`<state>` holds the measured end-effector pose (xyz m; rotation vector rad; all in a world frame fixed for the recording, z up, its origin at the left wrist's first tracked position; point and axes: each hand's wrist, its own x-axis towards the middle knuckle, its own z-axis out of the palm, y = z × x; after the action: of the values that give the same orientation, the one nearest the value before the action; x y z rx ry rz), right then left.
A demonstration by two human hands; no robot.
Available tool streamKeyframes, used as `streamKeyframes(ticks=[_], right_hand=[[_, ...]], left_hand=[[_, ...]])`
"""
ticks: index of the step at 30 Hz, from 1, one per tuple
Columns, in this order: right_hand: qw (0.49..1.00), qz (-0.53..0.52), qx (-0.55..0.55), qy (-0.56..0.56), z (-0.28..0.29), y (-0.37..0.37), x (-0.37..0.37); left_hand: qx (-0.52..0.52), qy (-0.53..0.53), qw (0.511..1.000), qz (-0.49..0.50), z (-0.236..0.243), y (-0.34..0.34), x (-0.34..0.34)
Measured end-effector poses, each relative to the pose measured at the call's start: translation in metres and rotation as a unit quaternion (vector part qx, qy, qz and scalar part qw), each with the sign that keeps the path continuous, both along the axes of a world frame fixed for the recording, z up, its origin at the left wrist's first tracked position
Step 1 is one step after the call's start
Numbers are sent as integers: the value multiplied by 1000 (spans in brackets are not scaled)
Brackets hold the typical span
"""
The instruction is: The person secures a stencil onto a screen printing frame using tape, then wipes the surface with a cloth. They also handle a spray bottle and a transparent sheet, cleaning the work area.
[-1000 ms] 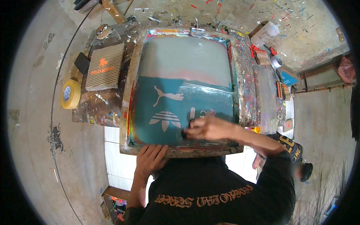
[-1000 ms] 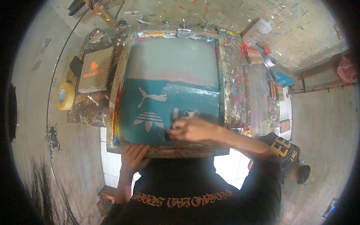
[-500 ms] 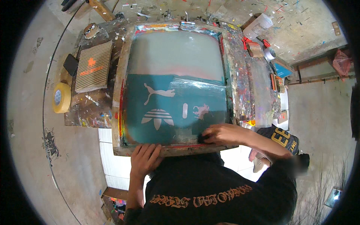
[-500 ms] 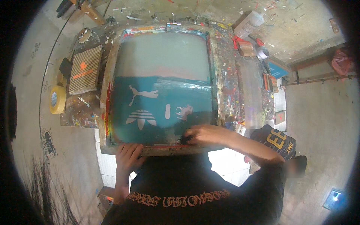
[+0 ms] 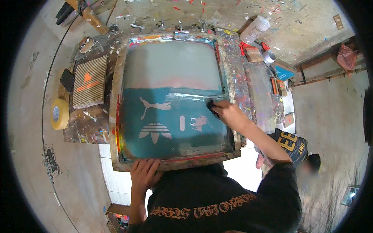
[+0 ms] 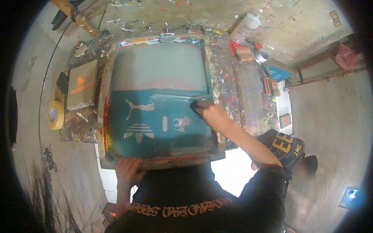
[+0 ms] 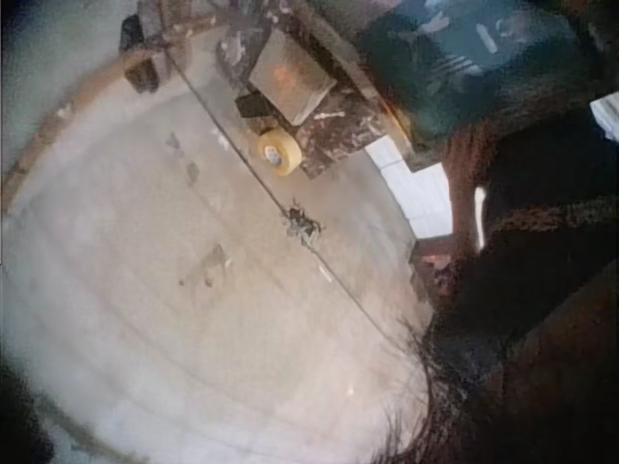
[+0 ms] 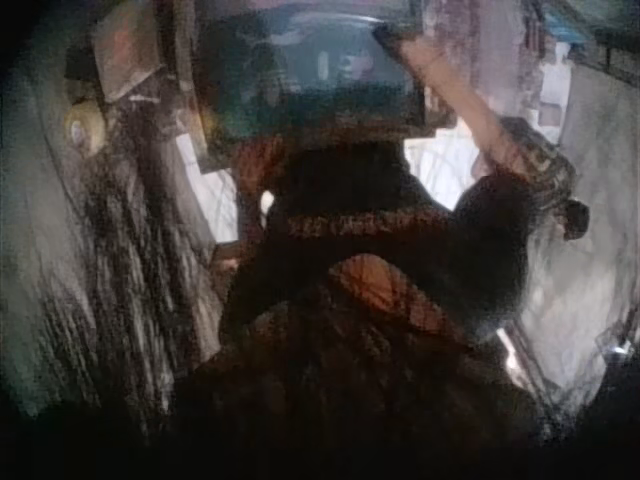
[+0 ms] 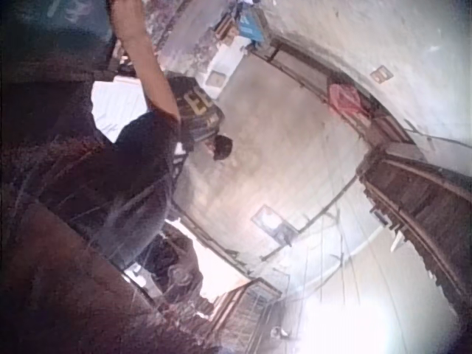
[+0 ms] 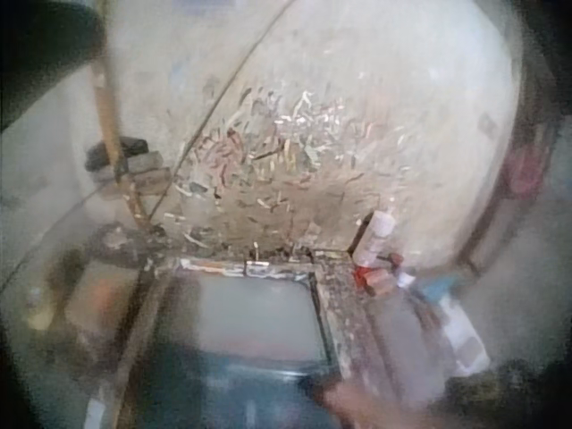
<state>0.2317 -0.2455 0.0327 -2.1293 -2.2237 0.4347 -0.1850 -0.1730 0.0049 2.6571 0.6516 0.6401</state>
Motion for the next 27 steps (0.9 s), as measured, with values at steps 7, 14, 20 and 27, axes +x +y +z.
streamKeyframes(ticks=[7,14,20,27], right_hand=[[990,99,-93,42,10,-54,-36],[985,-55,110,-121,-18,0,-43],[996,-32,65,-59,-19,-1,-49],[995,0,95,16,-22,29,-65]], left_hand=[[-4,11,1000,-8,-6,1,-3],[3,2,1000,-17,-4,5,-2],[7,12,1000,-5,-4,0,-2],[-3,4,1000,-13,-7,1,-3]])
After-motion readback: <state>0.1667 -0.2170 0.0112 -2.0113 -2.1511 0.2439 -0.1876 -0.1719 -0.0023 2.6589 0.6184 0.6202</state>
